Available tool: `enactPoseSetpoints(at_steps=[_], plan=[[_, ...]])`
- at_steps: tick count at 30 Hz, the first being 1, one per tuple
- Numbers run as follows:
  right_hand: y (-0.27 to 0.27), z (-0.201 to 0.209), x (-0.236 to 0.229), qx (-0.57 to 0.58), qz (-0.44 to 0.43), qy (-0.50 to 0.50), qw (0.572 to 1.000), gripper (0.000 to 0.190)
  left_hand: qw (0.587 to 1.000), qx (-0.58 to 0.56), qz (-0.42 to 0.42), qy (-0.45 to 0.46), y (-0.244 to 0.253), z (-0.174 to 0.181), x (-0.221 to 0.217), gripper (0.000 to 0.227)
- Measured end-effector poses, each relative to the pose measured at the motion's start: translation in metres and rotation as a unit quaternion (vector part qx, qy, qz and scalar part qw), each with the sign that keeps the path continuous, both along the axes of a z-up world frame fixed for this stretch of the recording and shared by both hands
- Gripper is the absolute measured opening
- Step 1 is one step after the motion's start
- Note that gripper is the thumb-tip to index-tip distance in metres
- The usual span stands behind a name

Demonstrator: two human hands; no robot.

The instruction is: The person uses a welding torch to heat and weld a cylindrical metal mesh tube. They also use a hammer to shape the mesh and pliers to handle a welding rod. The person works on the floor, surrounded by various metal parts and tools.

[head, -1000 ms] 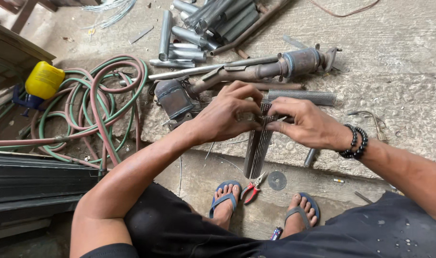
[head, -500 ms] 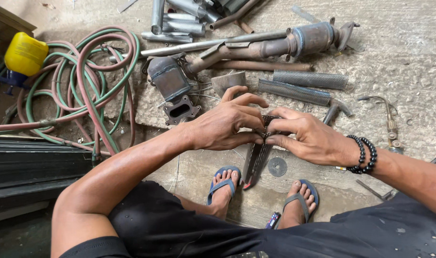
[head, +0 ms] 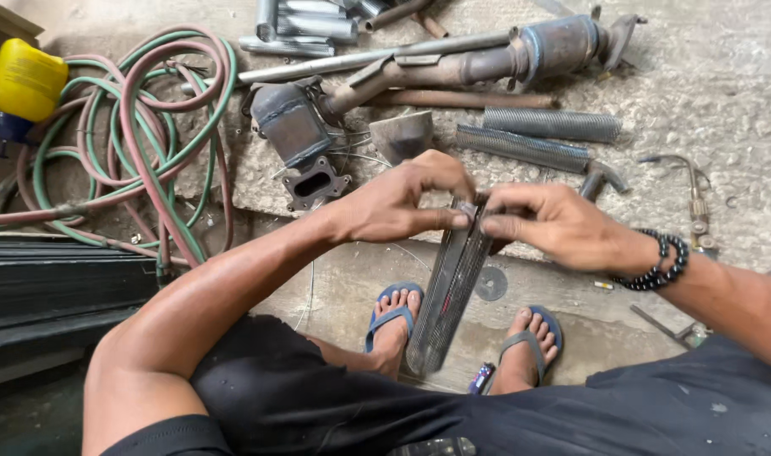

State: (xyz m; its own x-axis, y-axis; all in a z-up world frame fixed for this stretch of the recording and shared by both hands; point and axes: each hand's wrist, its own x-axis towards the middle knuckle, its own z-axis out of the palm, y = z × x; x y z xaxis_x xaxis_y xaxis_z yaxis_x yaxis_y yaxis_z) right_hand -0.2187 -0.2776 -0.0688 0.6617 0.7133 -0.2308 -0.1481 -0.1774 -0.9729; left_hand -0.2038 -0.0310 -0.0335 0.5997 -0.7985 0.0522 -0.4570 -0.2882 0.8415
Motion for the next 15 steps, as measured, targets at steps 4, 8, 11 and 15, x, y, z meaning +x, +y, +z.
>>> enactPoseSetpoints(at_steps=[4, 8, 11, 15], plan=[[-0.004, -0.019, 0.003, 0.002, -0.134, 0.061, 0.989, 0.023, 0.962, -0.059, 0.151, 0.221, -0.002, -0.008, -0.004, 0.069], [-0.016, -0.036, 0.010, 0.042, -0.265, 0.083, 0.960, 0.025, 0.932, 0.087, 0.181, 0.303, -0.003, -0.010, -0.012, 0.094], [-0.023, -0.047, 0.015, 0.066, -0.307, 0.090, 0.945, 0.022, 0.932, 0.167, 0.144, 0.287, -0.009, -0.048, -0.026, 0.107], [-0.038, -0.019, 0.014, 0.054, -0.336, 0.073, 0.937, 0.018, 0.929, 0.163, 0.159, 0.293, -0.017, -0.033, -0.032, 0.075]])
